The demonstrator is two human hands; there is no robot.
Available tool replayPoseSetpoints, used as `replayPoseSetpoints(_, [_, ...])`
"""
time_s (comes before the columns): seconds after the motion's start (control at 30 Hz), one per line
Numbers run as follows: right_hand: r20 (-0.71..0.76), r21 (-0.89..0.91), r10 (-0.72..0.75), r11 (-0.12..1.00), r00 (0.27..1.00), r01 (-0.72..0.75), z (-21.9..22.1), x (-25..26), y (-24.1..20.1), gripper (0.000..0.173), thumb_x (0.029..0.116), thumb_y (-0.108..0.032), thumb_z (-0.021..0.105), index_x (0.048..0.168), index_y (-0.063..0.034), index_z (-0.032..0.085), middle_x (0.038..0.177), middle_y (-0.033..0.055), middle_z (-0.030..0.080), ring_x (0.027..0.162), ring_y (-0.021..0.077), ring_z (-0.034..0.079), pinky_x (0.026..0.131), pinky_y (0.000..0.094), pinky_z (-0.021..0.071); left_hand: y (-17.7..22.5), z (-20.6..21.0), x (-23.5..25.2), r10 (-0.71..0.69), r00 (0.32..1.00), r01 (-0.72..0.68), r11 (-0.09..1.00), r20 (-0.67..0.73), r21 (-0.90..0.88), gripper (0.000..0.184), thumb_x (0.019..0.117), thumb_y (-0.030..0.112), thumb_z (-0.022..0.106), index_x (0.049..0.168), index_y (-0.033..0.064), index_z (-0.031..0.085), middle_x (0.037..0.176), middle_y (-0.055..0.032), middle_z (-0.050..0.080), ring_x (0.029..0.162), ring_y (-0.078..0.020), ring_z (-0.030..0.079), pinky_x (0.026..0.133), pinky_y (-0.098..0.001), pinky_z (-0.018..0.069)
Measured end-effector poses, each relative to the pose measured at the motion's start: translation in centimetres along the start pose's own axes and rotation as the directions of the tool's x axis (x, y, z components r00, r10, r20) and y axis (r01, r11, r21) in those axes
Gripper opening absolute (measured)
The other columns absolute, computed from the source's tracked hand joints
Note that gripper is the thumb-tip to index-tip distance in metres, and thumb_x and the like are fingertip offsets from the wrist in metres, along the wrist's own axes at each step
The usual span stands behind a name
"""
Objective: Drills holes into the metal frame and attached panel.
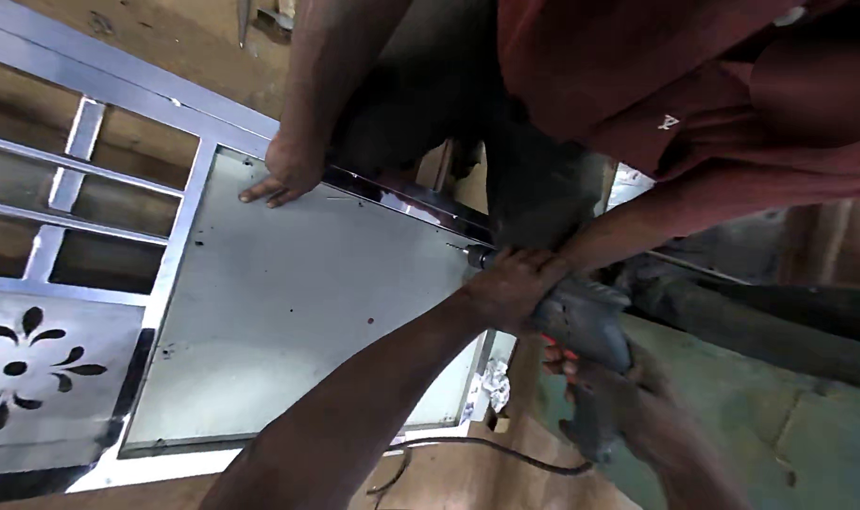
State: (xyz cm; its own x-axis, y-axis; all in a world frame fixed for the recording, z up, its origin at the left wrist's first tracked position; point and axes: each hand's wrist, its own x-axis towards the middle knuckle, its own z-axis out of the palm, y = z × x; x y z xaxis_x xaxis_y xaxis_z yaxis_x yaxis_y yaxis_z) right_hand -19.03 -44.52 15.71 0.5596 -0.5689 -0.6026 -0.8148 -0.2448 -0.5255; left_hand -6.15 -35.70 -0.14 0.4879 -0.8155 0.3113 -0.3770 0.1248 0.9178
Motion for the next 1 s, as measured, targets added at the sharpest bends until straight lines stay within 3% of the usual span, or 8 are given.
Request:
replayPoseSetpoints(0.13, [0.021,-0.041,0.026,0.999,0.999,-0.025,0.4,3.0,0.2,0.049,0.0806,-0.017,0.068,0.125,-0.0008,0.056,0.098,0.0161,0.075,0.083,0.0306,0.076,0.062,0.0405,0.064,-2.5,0.8,0.4,-0.015,0.998,0.017,0.999,-0.058,0.029,0.089,0.0571,0.029,0.098,0.133,0.0022,0.06,0.129,-0.0187,0.065,0.124,-0.0363,0.06,0.106,-0.0566,0.0454])
replayPoseSetpoints(0.27, [0.021,-0.054,0.024,0.998,0.999,-0.023,0.7,4.6,0.4,0.047,0.0811,-0.015,0.067,0.125,-0.0007,0.056,0.098,0.017,0.075,0.083,0.0314,0.076,0.062,0.041,0.0645,-3.9,1.1,0.9,-0.051,0.998,0.053,0.997,-0.036,0.049,0.092,0.056,0.032,0.098,0.135,0.0038,0.059,0.132,-0.0173,0.063,0.125,-0.0348,0.059,0.107,-0.0564,0.0452])
replayPoseSetpoints(0.33, [0.01,-0.048,0.031,0.998,0.999,-0.031,0.9,5.2,0.3,0.046,0.081,-0.012,0.066,0.124,0.0003,0.056,0.096,0.0168,0.075,0.082,0.0307,0.076,0.062,0.0403,0.0643,-4.4,1.0,1.1,-0.055,0.998,0.057,0.997,-0.042,0.048,0.088,0.0569,0.033,0.097,0.132,0.0038,0.06,0.129,-0.0171,0.064,0.122,-0.0349,0.06,0.103,-0.0559,0.0477])
replayPoseSetpoints(0.77, [0.019,-0.029,0.049,0.998,0.999,-0.048,0.9,6.4,0.1,0.046,0.0807,-0.01,0.066,0.125,-0.0006,0.055,0.097,0.0183,0.075,0.081,0.0319,0.076,0.059,0.0398,0.0637,-5.3,0.9,1.7,-0.094,0.996,0.094,0.995,-0.004,0.019,0.09,0.0587,0.029,0.096,0.136,0.0042,0.058,0.133,-0.018,0.062,0.127,-0.0362,0.057,0.107,-0.0571,0.0445])
replayPoseSetpoints(1.0, [0.038,-0.066,0.082,0.995,0.996,-0.079,0.3,7.3,-0.9,0.045,0.0821,-0.011,0.065,0.125,-0.0021,0.056,0.094,0.0174,0.075,0.077,0.0304,0.075,0.06,0.0385,0.0633,-5.8,1.0,2.2,-0.088,0.996,0.089,0.996,-0.032,0.032,0.087,0.0596,0.033,0.096,0.133,0.0038,0.058,0.129,-0.0179,0.063,0.124,-0.0355,0.059,0.104,-0.0556,0.0467])
